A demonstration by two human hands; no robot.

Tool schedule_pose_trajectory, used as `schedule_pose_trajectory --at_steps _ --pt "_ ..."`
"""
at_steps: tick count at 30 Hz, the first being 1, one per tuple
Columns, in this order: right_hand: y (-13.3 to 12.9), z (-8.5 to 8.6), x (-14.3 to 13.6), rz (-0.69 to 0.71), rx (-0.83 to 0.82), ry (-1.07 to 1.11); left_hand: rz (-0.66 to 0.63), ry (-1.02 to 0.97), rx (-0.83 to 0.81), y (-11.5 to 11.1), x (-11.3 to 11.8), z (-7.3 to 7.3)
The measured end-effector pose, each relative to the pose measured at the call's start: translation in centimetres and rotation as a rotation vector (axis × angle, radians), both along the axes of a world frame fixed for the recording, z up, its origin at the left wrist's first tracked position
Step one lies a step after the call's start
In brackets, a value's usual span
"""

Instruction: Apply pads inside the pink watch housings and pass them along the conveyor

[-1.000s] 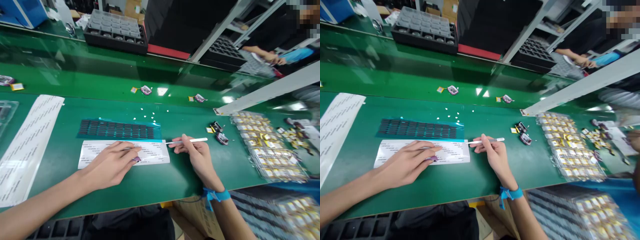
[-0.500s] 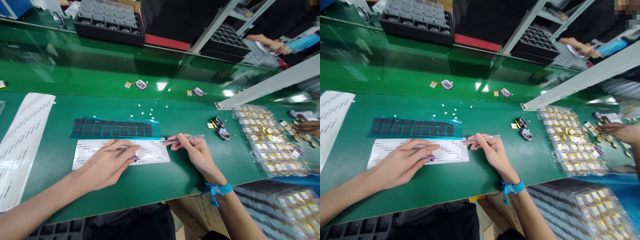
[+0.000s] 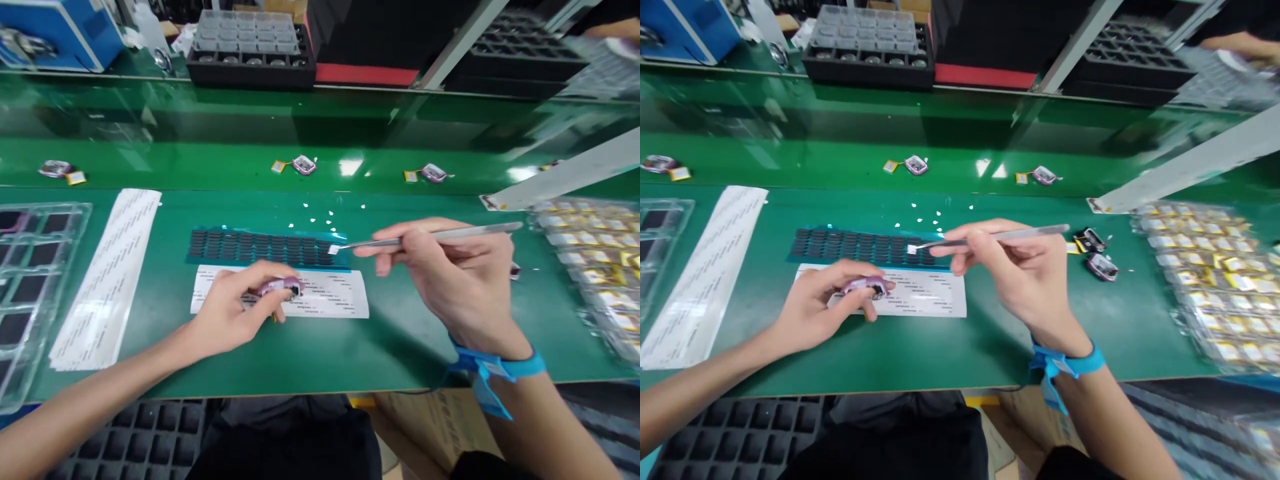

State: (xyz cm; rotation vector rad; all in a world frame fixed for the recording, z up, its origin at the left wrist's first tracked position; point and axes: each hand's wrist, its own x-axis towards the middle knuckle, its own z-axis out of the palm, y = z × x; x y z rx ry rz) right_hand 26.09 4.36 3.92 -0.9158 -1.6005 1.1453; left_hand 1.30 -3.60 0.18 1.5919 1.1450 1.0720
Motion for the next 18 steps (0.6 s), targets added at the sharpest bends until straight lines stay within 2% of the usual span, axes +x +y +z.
schedule_pose_trajectory --at_steps 3,7,11,18 --pt "-0.3 0.8 -3.1 0.052 -0.001 0.016 0.135 -0.255 -0.217 0.2 0.1 0.6" --pt "-0.8 0.0 -5.2 0.117 -0.102 0.022 0.085 -0.403 -0.303 0.4 0.3 0.3" --pt "-1.6 -1.3 -5.6 0.153 -0.143 -0.016 0.027 -0.420 -0.252 0.0 0.7 -0.4" --pt "-2.5 -2.1 -5.8 0.071 -0.104 -0.071 0.080 -0.302 -0.197 -0.6 1.1 -0.5"
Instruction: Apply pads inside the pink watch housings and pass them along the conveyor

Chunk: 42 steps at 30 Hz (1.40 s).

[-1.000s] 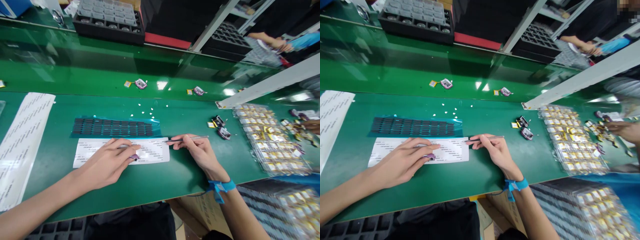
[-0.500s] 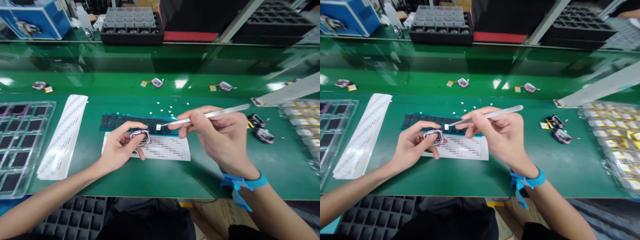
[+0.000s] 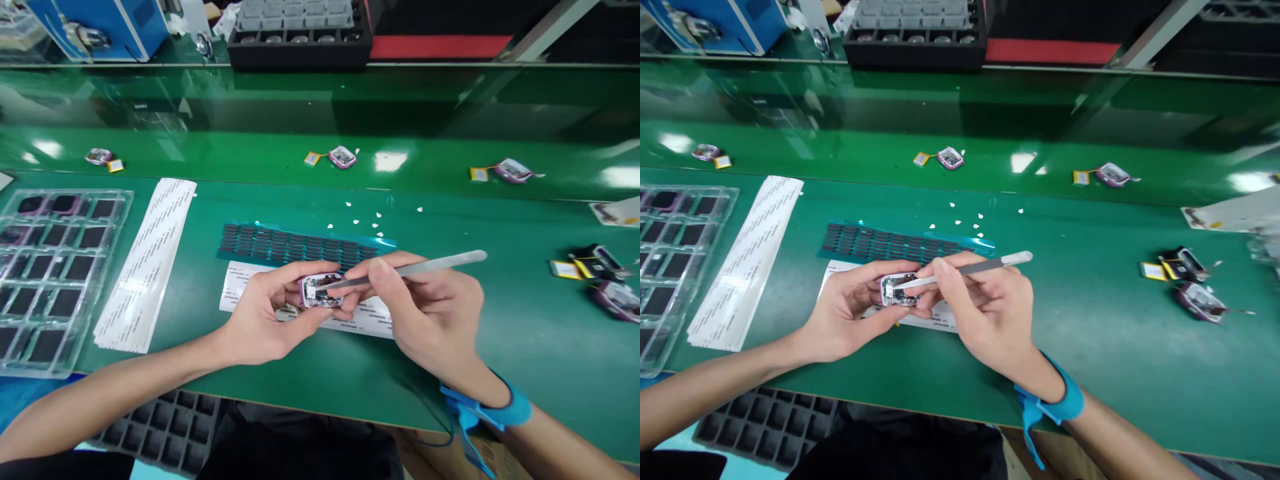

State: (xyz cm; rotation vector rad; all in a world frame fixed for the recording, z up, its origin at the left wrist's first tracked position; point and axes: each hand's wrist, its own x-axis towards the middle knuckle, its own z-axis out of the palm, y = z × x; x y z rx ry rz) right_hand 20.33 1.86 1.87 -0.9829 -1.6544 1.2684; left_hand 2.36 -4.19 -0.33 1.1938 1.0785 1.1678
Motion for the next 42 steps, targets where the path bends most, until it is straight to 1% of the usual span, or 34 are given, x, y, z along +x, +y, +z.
schedule_pose_trajectory --at_steps 5,14,19,22,25,28,30,31,33,36,38,40,42 --pt "0.0 -0.1 0.0 -0.023 0.057 -0.012 0.012 -0.023 0.012 -0.3 0.2 0.2" --pt "-0.2 0.1 0.1 0.000 0.048 0.007 0.020 -0.029 0.014 -0.3 0.3 0.4" --pt "-0.6 -0.3 -0.2 -0.011 0.070 -0.009 -0.001 -0.003 -0.008 -0.3 -0.3 0.4" --pt "-0.8 -0.4 -0.1 0.012 0.123 0.018 -0.013 0.033 -0.040 -0.1 -0.8 0.4" --pt "0.3 0.3 1.0 0.037 0.197 0.073 -0.048 0.014 -0.065 0.1 -1.1 0.3" --pt "2.9 1.2 3.1 0.049 0.249 0.017 -0.049 0.016 -0.067 0.6 -1.1 0.2" --pt "4.9 1.1 4.7 0.072 0.232 -0.106 -0.028 0.047 -0.035 1.0 -1.2 0.1" --pt "5.8 0.6 5.5 0.084 0.205 -0.156 -0.022 0.069 -0.021 1.1 -1.2 0.0" --pt "7.1 -0.8 6.8 0.089 0.121 -0.224 -0.024 0.157 0.009 1.3 -1.4 -0.1" --pt "8.0 -3.0 8.0 0.116 0.023 -0.224 -0.062 0.402 0.095 1.3 -1.8 -0.2" --pt "8.1 -3.8 8.4 0.137 0.014 -0.209 -0.108 0.561 0.248 1.4 -1.9 -0.1" --pt "8.2 -3.9 8.6 0.157 0.045 -0.221 -0.168 0.681 0.445 1.9 -1.6 0.1" --pt "8.2 -3.9 8.7 0.165 0.099 -0.244 -0.258 0.812 0.586 3.0 -1.0 0.2"
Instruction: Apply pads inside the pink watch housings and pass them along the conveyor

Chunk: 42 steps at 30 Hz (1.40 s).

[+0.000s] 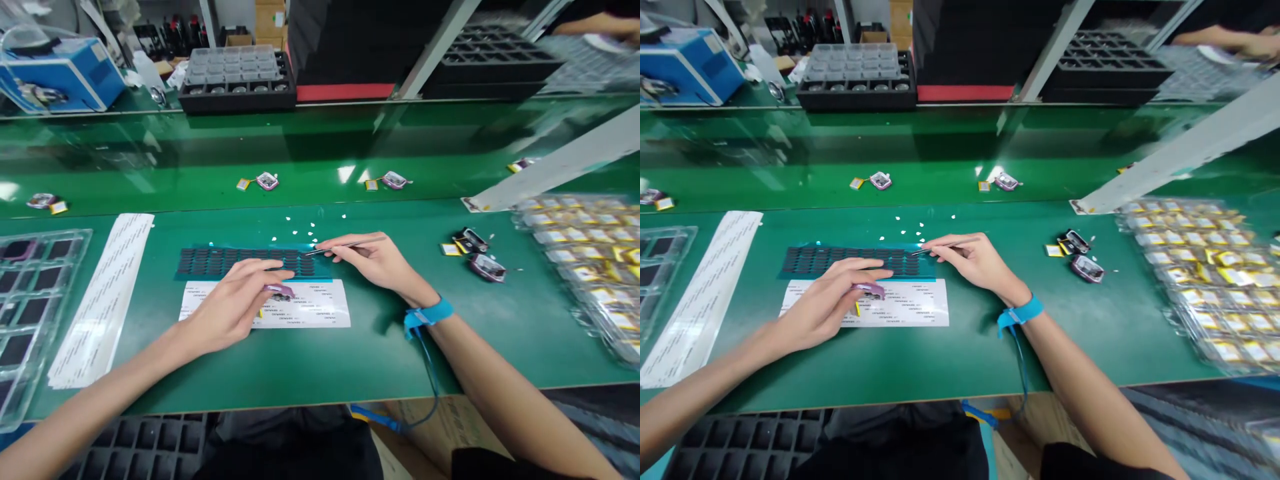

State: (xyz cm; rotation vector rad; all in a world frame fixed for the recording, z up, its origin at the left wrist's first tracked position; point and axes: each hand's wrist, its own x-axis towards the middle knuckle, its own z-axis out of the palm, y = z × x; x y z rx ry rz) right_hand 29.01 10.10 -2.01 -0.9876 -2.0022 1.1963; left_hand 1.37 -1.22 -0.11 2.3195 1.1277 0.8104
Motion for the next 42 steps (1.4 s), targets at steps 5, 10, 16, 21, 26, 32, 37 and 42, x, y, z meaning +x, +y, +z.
schedule_pose_trajectory --at_steps 5,10,16,21,26,32,37,42 --pt "-0.4 -0.3 -0.2 -0.002 0.169 -0.007 -0.145 0.303 0.073 3.2 1.8 -0.7" --pt "-1.1 -0.8 -0.5 -0.012 0.313 0.014 -0.101 0.291 0.109 4.2 2.3 -1.9" --pt "-0.8 -0.7 -0.6 -0.307 0.181 0.208 -0.127 0.078 -0.076 3.5 1.7 0.0" --pt "-0.6 -1.0 -0.5 -0.299 0.239 0.200 0.396 -0.760 -0.341 1.9 -1.4 4.6" --pt "-1.0 2.2 0.1 -0.240 0.815 0.045 0.584 -1.049 -0.811 1.9 -3.7 5.3" --pt "-5.0 7.1 -2.5 0.082 1.062 -0.092 0.471 -1.024 -0.866 0.8 -1.4 3.2" --pt "-7.4 5.6 -4.2 0.252 1.093 -0.204 0.502 -0.820 -0.610 -0.1 -0.2 2.1" --pt "-7.5 3.9 -4.3 0.298 1.125 -0.249 0.601 -1.028 -0.704 -0.1 0.0 1.6"
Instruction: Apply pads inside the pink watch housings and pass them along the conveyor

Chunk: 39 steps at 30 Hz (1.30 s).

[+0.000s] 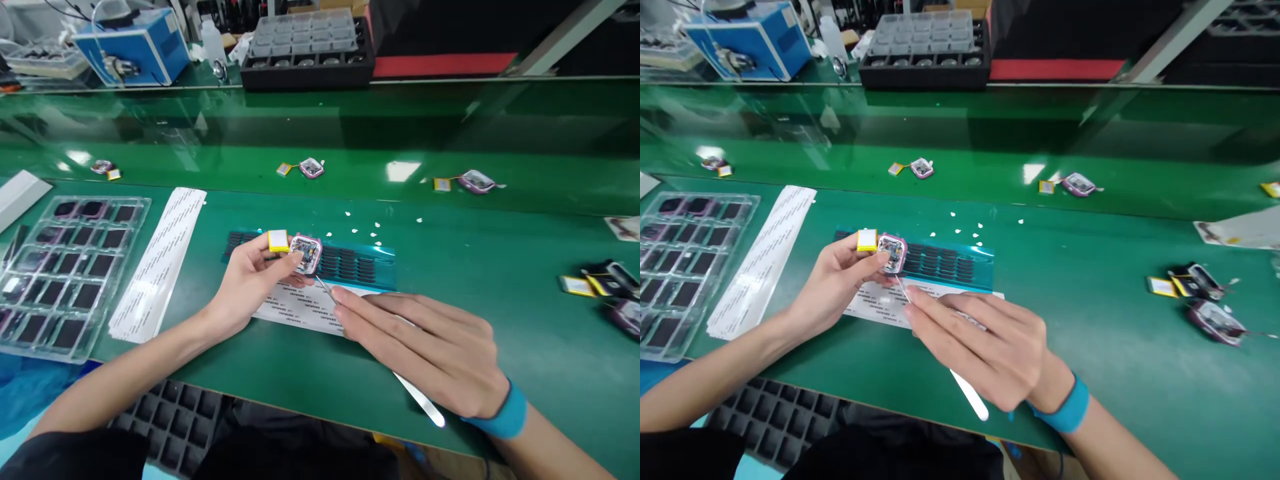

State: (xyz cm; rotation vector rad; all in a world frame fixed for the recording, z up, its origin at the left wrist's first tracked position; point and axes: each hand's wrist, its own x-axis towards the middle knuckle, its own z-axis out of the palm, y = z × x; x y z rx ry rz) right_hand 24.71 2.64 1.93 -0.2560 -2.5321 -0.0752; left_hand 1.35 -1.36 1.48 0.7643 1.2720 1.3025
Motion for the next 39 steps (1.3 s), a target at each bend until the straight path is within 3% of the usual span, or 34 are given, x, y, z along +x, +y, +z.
schedule_pose_trajectory --at_steps 5,8,16,23,31,39 --pt "0.2 -0.6 -0.1 0.002 0.094 0.038 0.047 -0.078 -0.032 0.1 0.3 -0.1" --pt "-0.1 -0.4 -0.1 -0.015 0.057 -0.026 0.029 -0.064 -0.016 -0.1 0.5 0.0" --pt "-0.6 -0.2 -0.1 0.020 -0.016 -0.075 0.007 0.013 0.016 -0.7 0.7 0.1" --pt "-0.6 -1.5 -0.2 0.020 0.053 0.033 0.010 0.112 0.002 -0.8 0.7 0.1" --pt "-1.6 -0.7 -0.5 0.025 0.110 -0.099 0.052 0.188 -0.038 -1.0 0.9 -0.1" --pt "-1.5 -1.1 -0.8 0.067 0.101 -0.068 0.077 0.252 -0.045 -1.0 1.1 -0.3"
